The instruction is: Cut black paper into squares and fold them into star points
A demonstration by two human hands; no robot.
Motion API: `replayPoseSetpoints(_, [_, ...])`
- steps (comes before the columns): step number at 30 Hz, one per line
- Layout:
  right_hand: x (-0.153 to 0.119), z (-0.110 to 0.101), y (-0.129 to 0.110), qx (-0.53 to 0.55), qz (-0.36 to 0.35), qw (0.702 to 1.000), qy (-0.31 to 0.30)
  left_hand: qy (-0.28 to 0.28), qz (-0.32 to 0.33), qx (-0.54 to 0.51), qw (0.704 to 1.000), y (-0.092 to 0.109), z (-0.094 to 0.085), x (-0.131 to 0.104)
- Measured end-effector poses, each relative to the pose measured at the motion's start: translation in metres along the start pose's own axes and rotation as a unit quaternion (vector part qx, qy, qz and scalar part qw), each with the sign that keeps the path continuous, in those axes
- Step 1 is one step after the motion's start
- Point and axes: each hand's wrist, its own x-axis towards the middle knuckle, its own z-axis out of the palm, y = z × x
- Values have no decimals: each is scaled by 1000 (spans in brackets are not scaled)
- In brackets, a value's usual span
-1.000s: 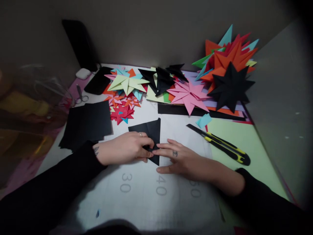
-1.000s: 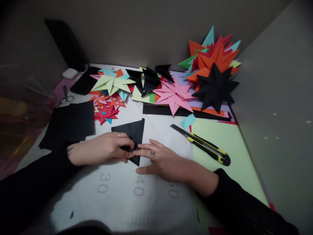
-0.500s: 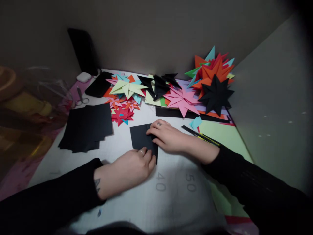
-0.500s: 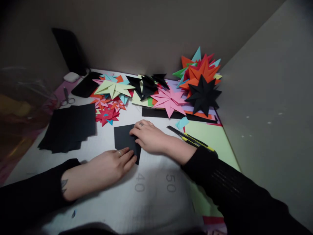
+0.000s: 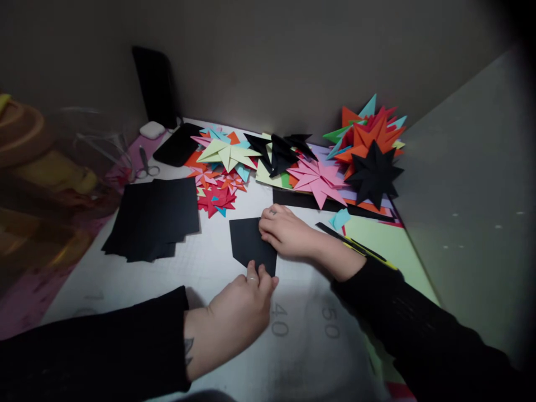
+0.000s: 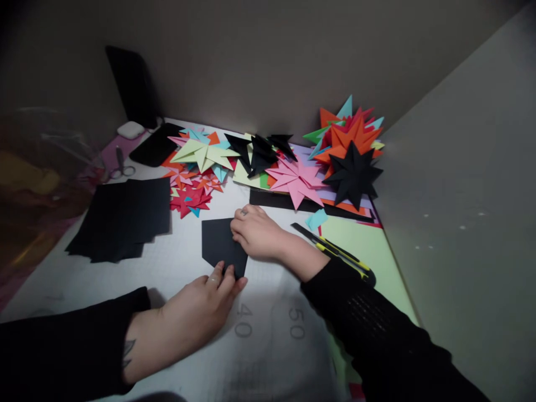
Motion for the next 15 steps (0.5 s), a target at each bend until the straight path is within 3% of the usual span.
replayPoseSetpoints(15, [-3, 8, -2, -13, 2, 1000, 26, -28, 21, -25, 999, 0, -3, 2])
